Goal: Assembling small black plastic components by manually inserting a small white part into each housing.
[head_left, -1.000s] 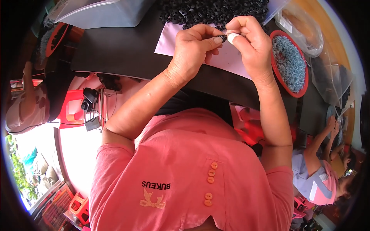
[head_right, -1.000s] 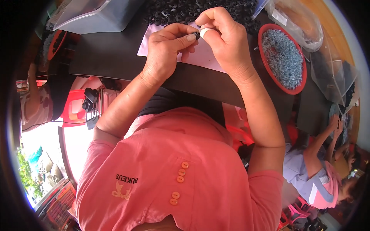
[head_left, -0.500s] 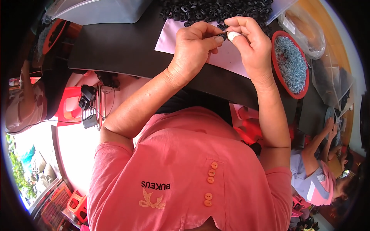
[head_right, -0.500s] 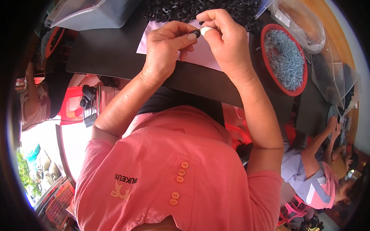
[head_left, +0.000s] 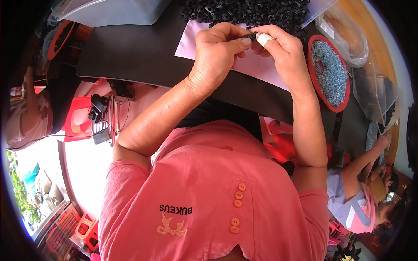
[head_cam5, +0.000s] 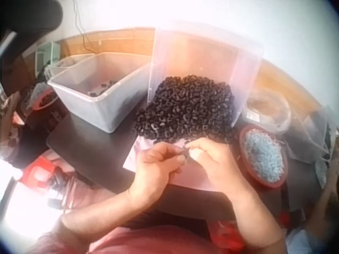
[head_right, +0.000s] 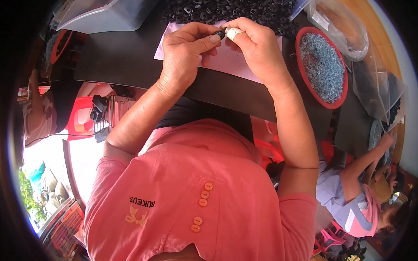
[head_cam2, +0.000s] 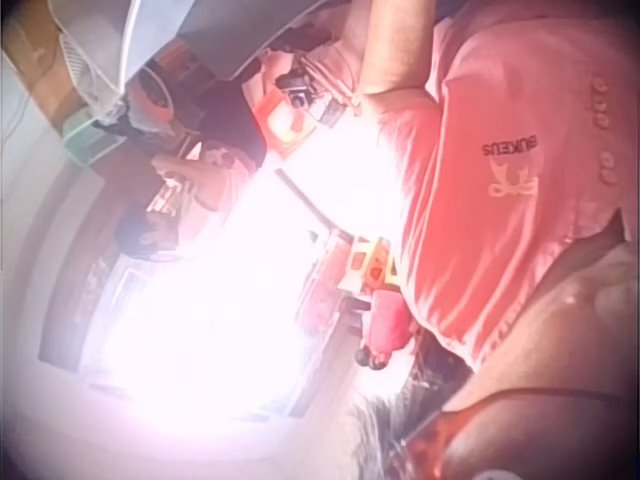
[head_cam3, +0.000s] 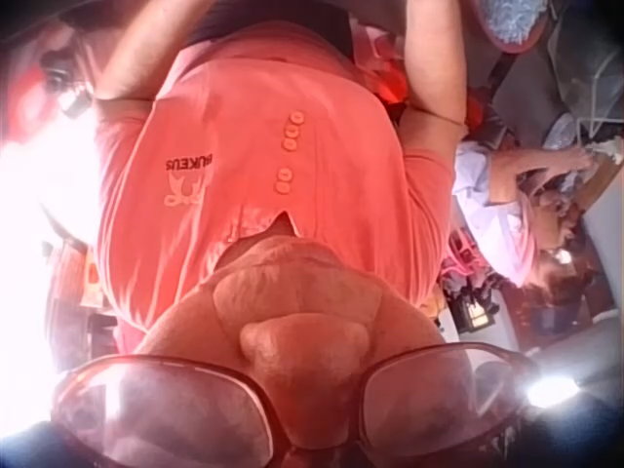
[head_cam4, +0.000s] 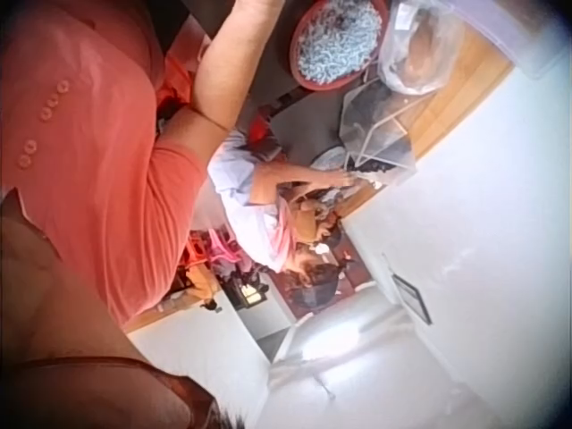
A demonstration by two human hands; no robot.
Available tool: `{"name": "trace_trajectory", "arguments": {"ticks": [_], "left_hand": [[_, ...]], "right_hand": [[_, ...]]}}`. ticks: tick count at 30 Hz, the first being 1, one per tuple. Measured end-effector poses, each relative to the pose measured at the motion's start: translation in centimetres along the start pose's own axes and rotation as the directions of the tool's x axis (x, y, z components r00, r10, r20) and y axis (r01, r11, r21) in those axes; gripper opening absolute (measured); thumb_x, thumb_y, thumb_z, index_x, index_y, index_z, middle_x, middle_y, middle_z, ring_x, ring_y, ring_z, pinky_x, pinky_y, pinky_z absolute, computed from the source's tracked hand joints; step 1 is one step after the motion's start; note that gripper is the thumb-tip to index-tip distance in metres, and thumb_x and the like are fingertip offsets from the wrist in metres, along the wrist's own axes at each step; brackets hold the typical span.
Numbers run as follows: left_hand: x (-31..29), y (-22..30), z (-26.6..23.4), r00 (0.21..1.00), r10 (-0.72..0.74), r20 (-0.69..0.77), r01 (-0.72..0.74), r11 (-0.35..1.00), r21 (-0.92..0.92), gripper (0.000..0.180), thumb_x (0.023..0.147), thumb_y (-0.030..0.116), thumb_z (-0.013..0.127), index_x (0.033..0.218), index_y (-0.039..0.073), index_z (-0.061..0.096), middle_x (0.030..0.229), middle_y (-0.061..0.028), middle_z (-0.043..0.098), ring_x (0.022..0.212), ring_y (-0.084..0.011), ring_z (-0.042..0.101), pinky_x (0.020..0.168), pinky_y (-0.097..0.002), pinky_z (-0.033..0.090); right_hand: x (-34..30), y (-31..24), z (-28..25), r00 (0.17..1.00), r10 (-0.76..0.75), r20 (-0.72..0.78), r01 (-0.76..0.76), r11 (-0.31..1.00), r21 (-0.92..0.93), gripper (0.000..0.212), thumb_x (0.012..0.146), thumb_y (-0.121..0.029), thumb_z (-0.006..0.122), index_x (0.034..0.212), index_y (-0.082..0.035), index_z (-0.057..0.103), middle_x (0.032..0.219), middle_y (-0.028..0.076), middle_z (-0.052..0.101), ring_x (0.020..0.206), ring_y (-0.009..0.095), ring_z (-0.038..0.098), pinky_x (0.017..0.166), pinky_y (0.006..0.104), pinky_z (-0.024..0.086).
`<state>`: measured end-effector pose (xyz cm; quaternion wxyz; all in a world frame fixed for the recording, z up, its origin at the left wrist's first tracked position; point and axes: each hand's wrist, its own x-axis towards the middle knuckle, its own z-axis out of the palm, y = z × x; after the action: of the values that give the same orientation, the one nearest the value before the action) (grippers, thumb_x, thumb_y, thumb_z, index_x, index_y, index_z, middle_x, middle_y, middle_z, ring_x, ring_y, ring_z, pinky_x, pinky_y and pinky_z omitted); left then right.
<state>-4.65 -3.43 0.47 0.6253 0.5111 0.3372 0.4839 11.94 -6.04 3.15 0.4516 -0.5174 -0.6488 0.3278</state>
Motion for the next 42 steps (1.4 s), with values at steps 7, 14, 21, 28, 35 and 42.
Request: {"name": "trace_trajectory", "arguments": {"ticks": [7,14,21,28,35,42], "left_hand": [[0.0,-0.5,0.2,1.0,0.01,-0.014,-0.011,0.999,-0.041,0.013,0.087,0.002,0.066,0.098,-0.005,0.067,0.078,-0.0068,0.067,0.064,-0.0091,0.06,0.049,-0.0201,0.043],[0.2,-0.7,0.6,0.999,0.038,-0.02,-0.038,0.999,0.01,0.012,0.087,0.0,0.066,0.098,-0.004,0.067,0.078,-0.0061,0.067,0.063,-0.0086,0.059,0.048,-0.0195,0.043],[0.3,-1.0,0.9,0.994,0.098,-0.057,-0.093,0.992,0.087,0.012,0.086,0.0,0.067,0.097,-0.003,0.068,0.078,-0.0037,0.066,0.065,-0.0076,0.059,0.056,-0.0194,0.046],[0.2,-1.3,0.8,0.992,0.113,-0.055,-0.108,0.99,0.085,0.011,0.085,-0.001,0.067,0.096,-0.003,0.068,0.079,-0.0039,0.066,0.066,-0.0078,0.059,0.057,-0.02,0.047],[-0.1,-1.3,0.8,0.992,0.108,-0.065,-0.104,0.992,0.066,0.009,0.084,-0.001,0.067,0.092,-0.003,0.067,0.08,-0.0042,0.066,0.066,-0.0084,0.058,0.059,-0.0213,0.048],[0.0,-1.6,0.9,0.973,0.2,-0.116,-0.178,0.967,0.18,0.008,0.083,-0.002,0.066,0.091,-0.003,0.067,0.078,-0.0039,0.065,0.065,-0.0081,0.056,0.058,-0.0215,0.047]], "right_hand": [[-0.4,0.4,0.2,0.99,-0.133,-0.034,0.126,0.977,-0.174,0.013,0.091,-0.006,0.057,0.099,0.001,0.063,0.077,0.011,0.066,0.07,0.017,0.064,0.064,0.0305,0.05],[-0.6,0.9,1.1,0.927,-0.364,-0.086,0.281,0.83,-0.482,0.012,0.084,0.001,0.058,0.095,-0.001,0.062,0.081,0.017,0.066,0.072,0.035,0.064,0.063,0.0399,0.05],[-0.8,0.6,1.4,0.915,-0.39,-0.107,0.272,0.789,-0.552,0.014,0.081,0.0,0.059,0.094,-0.001,0.063,0.082,0.016,0.066,0.072,0.036,0.064,0.063,0.042,0.05],[-0.7,0.6,1.5,0.917,-0.386,-0.105,0.278,0.804,-0.526,0.014,0.08,0.001,0.059,0.094,0.0,0.063,0.083,0.016,0.066,0.072,0.035,0.064,0.062,0.0424,0.049],[-0.7,1.3,2.7,0.835,-0.537,-0.119,0.303,0.629,-0.716,0.008,0.074,-0.001,0.062,0.081,-0.003,0.057,0.075,0.012,0.061,0.066,0.032,0.061,0.055,0.0424,0.047],[-0.5,1.5,3.4,0.793,-0.597,-0.12,0.306,0.561,-0.769,0.011,0.071,-0.001,0.063,0.079,-0.004,0.056,0.072,0.011,0.059,0.064,0.031,0.06,0.053,0.0414,0.046]]}}
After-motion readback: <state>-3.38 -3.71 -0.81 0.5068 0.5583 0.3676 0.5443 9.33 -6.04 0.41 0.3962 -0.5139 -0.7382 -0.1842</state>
